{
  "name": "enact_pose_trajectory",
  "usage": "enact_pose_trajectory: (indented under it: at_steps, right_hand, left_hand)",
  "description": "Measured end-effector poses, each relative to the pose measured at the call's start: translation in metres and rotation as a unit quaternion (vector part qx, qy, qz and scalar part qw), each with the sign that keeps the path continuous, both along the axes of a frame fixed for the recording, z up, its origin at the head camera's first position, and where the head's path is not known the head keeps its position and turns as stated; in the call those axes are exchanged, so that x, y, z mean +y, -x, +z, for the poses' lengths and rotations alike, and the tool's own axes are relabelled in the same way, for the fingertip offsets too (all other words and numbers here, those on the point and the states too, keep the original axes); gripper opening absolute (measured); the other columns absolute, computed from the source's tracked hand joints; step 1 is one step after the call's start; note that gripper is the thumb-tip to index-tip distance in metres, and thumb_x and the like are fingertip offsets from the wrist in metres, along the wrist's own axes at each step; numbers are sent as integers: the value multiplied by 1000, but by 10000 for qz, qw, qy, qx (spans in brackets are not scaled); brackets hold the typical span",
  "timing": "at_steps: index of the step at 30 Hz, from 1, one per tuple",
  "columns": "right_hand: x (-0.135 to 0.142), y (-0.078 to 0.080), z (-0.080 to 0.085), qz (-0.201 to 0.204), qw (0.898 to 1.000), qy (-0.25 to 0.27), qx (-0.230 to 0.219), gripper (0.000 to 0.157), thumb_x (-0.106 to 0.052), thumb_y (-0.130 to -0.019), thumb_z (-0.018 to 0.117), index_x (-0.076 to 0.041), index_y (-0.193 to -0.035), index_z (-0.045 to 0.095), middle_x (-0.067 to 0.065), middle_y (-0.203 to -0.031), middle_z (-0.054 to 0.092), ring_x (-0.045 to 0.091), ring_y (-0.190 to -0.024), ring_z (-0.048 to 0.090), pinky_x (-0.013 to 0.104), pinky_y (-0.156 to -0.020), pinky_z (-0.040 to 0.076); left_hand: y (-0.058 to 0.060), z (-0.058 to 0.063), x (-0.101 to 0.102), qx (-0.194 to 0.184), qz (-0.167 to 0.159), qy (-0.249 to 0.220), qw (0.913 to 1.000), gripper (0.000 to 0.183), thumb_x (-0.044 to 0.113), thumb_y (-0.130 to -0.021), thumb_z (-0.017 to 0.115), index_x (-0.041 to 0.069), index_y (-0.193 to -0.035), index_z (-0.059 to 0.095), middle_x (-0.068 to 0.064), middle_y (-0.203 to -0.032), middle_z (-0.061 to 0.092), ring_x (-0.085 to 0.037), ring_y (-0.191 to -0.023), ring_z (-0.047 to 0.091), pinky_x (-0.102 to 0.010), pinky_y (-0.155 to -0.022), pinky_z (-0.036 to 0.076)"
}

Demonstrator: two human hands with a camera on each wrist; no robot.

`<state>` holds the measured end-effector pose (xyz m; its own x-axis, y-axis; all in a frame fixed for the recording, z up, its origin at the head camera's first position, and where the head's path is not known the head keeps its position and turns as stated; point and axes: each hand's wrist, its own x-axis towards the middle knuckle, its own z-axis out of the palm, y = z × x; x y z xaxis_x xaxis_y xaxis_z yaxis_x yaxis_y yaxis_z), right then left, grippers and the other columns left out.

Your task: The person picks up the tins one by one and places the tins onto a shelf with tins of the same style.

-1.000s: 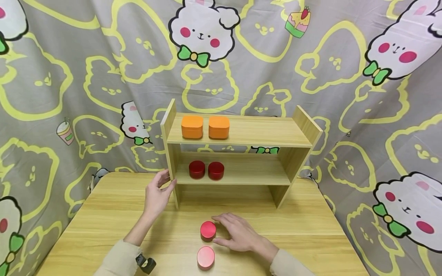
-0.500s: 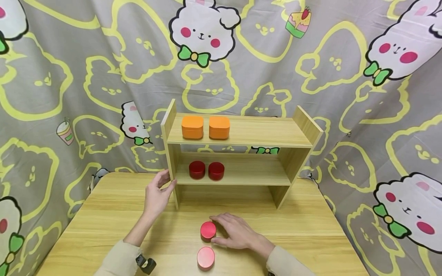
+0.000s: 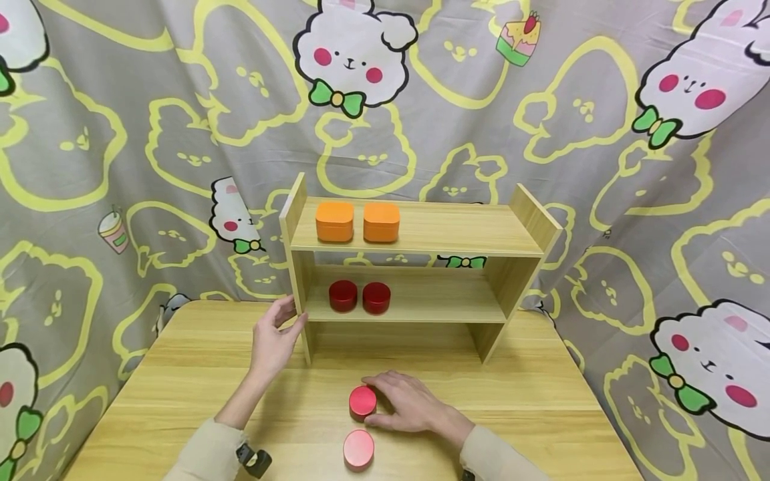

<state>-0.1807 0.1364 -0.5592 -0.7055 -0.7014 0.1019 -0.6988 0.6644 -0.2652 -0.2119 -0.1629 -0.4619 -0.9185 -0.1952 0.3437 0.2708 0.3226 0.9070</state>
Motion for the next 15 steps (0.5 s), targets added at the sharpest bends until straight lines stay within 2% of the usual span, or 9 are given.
enact_pose_trajectory:
  at_steps: [11, 15]
  right_hand:
    - [-6, 3, 3, 219, 9997, -37, 112, 67, -65, -97, 64, -22, -149, 58, -7, -138, 70, 12, -127, 65, 39, -110, 57]
    - [-6, 4, 4, 237, 9997, -30, 110, 67, -65, -97, 65, -22, -147, 59, -7, -137, 71, 11, -125, 65, 37, -108, 58]
  left_hand:
    - [0, -1, -1, -54, -4, 71, 10000, 42, 2, -95, 75, 0, -136, 64, -22, -127, 74, 11, -102, 61, -5, -82, 56]
    - [0, -1, -1, -19, -24, 75, 10000, 41, 2, -96, 75, 0, -136, 64, -23, -126, 74, 13, -101, 60, -5, -82, 56]
